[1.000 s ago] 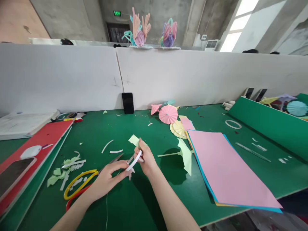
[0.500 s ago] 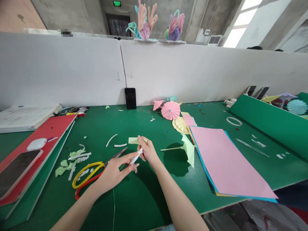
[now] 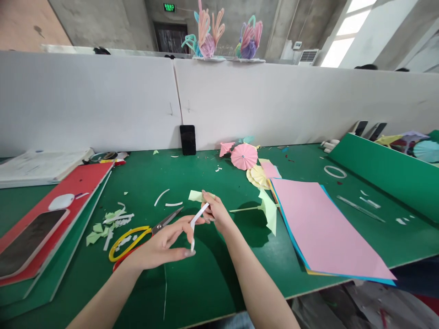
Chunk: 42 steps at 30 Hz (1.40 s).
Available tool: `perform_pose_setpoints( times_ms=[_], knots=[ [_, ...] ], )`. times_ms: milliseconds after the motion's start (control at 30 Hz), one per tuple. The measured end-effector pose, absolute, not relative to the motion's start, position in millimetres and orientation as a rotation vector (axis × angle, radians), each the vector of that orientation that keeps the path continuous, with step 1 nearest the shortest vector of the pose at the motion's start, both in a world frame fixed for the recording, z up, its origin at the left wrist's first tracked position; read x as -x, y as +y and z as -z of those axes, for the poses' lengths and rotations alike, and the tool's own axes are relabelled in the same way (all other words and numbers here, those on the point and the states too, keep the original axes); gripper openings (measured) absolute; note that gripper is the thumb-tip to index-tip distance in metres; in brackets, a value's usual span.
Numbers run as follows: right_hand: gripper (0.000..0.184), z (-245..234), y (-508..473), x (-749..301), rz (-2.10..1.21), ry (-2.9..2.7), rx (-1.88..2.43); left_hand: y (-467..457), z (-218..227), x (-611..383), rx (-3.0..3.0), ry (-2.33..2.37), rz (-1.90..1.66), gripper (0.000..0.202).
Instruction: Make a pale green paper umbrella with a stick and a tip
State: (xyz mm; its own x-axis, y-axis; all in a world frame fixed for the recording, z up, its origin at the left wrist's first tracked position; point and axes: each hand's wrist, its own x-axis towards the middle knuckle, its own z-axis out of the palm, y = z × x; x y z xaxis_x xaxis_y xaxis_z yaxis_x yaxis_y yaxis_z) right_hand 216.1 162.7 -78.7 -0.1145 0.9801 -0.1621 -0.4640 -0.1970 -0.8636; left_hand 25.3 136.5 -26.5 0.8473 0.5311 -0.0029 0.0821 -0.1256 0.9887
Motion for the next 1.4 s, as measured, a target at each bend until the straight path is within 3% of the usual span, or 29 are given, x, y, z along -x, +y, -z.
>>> perform_pose_setpoints(
  times_ms=[67, 233, 433, 700, 800, 900, 1000, 1100, 1133, 1300, 1400],
  knots=[
    [0.036, 82, 164, -221, -1.669, -0.758, 0.893, 140, 24, -19, -1.62, 0.466, -0.411, 0.016],
    [0.029, 94, 166, -222, -1.77, -0.673, 0.827, 147, 25, -15, -1.617, 0.518, -0.568, 0.064],
    [0.023, 102, 161, -206, -1.891, -0.619, 0.796, 140, 28, -24, -1.976, 0.726, -0.326, 0.053],
    [0.022, 105, 167, -222, -1.912, -0.579, 0.724, 141, 14, -15, -1.925, 0.488, -0.234, 0.023],
    [0.024, 104, 168, -227, -1.893, -0.565, 0.693, 144, 18, -8, -1.805, 0.544, -0.489, 0.014],
    [0.024, 100, 166, -228, -1.871, -0.556, 0.659, 149, 22, -3, -1.553, 0.515, -0.855, 0.021],
    [0.026, 94, 161, -225, -1.86, -0.558, 0.629, 155, 22, 3, -1.351, 0.423, -1.035, 0.01],
    [0.029, 90, 157, -221, -1.864, -0.561, 0.614, 161, 20, 9, -1.352, 0.448, -1.079, 0.052],
    [0.029, 90, 157, -219, -1.869, -0.561, 0.613, 162, 21, 11, -1.425, 0.479, -1.024, 0.058],
    [0.032, 93, 158, -213, -1.918, -0.568, 0.639, 150, 27, -1, -1.965, 0.639, -0.433, 0.052],
    [0.036, 94, 158, -213, -1.942, -0.578, 0.683, 138, 29, -17, -2.09, 0.604, -0.436, 0.048]
  ],
)
